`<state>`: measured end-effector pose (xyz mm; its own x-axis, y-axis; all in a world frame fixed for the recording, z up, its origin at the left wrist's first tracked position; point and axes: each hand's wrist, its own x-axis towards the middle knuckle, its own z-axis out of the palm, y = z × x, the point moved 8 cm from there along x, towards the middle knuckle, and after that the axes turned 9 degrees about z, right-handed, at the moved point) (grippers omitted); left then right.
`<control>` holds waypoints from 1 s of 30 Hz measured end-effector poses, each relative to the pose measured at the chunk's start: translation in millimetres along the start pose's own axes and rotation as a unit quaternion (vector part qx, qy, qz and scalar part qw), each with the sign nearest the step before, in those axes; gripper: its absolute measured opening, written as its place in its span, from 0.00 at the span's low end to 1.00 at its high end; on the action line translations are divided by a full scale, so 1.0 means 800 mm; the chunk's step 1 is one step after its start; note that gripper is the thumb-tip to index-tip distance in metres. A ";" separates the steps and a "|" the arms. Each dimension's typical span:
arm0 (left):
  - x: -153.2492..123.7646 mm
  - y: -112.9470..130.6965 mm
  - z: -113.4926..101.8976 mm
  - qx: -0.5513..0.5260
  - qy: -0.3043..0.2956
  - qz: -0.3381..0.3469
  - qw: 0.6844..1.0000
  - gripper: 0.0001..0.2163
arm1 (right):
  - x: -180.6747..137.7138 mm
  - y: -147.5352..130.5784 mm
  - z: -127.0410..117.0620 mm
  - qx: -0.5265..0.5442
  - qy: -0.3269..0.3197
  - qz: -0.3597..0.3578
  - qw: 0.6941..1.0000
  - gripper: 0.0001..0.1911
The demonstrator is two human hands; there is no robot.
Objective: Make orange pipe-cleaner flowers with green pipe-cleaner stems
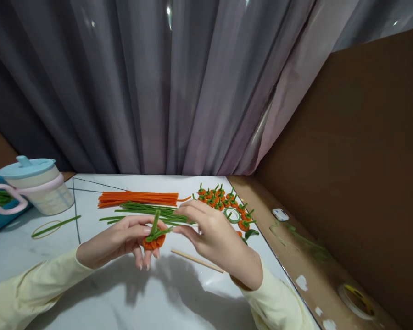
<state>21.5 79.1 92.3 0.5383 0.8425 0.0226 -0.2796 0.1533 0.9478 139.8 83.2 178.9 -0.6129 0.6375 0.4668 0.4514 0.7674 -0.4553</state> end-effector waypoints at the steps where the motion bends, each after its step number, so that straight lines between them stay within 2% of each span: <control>1: -0.002 0.001 -0.006 -0.003 0.011 0.003 1.000 0.12 | -0.004 0.014 0.001 -0.027 0.010 0.044 0.999 0.06; 2: -0.004 0.001 -0.013 -0.003 0.026 0.003 1.000 0.13 | -0.010 0.030 0.009 -0.057 -0.003 0.093 0.994 0.07; 4: -0.009 -0.002 -0.025 -0.002 0.052 -0.004 0.999 0.13 | -0.030 0.055 0.041 -0.124 -0.084 0.152 0.977 0.09; 6: -0.013 -0.012 -0.035 0.004 0.071 -0.013 0.997 0.14 | -0.054 0.070 0.084 -0.184 -0.182 0.167 0.951 0.06; 7: -0.015 -0.018 -0.039 0.009 0.079 -0.014 0.997 0.14 | -0.065 0.075 0.103 -0.204 -0.209 0.172 0.941 0.05; 9: -0.016 -0.033 -0.047 0.029 0.092 -0.010 0.995 0.14 | -0.079 0.080 0.132 -0.233 -0.221 0.175 0.931 0.03; 11: -0.016 -0.048 -0.054 0.048 0.108 0.006 0.993 0.15 | -0.084 0.082 0.151 -0.268 -0.209 0.167 0.925 0.07; 15: -0.016 -0.079 -0.067 0.077 0.131 0.014 0.988 0.16 | -0.084 0.092 0.163 -0.270 -0.228 0.203 0.913 0.12; 18: -0.014 -0.095 -0.081 0.072 0.167 0.020 0.983 0.17 | -0.082 0.097 0.152 -0.159 -0.224 0.262 0.925 0.11; 21: -0.008 -0.108 -0.093 0.044 0.181 0.009 0.982 0.17 | -0.082 0.096 0.144 0.051 -0.196 0.317 0.927 0.12; 23: -0.002 -0.112 -0.095 0.039 0.168 0.005 0.985 0.17 | -0.087 0.095 0.148 0.182 -0.187 0.363 0.895 0.14; 25: 0.003 -0.113 -0.094 0.058 0.153 0.007 0.987 0.17 | -0.094 0.094 0.160 0.293 -0.184 0.413 0.842 0.21; 28: 0.008 -0.110 -0.089 0.134 0.135 0.021 0.982 0.14 | -0.099 0.085 0.181 0.423 -0.199 0.448 0.762 0.28; 30: 0.008 -0.104 -0.082 0.211 0.115 0.059 0.969 0.11 | -0.099 0.080 0.192 0.469 -0.215 0.451 0.728 0.29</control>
<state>-4.5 105.6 -7.1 0.3175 0.9415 0.1126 0.0471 -0.1343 0.9898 118.1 71.1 -3.5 -0.5790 0.6183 -0.5315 0.2776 -0.4634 -0.8415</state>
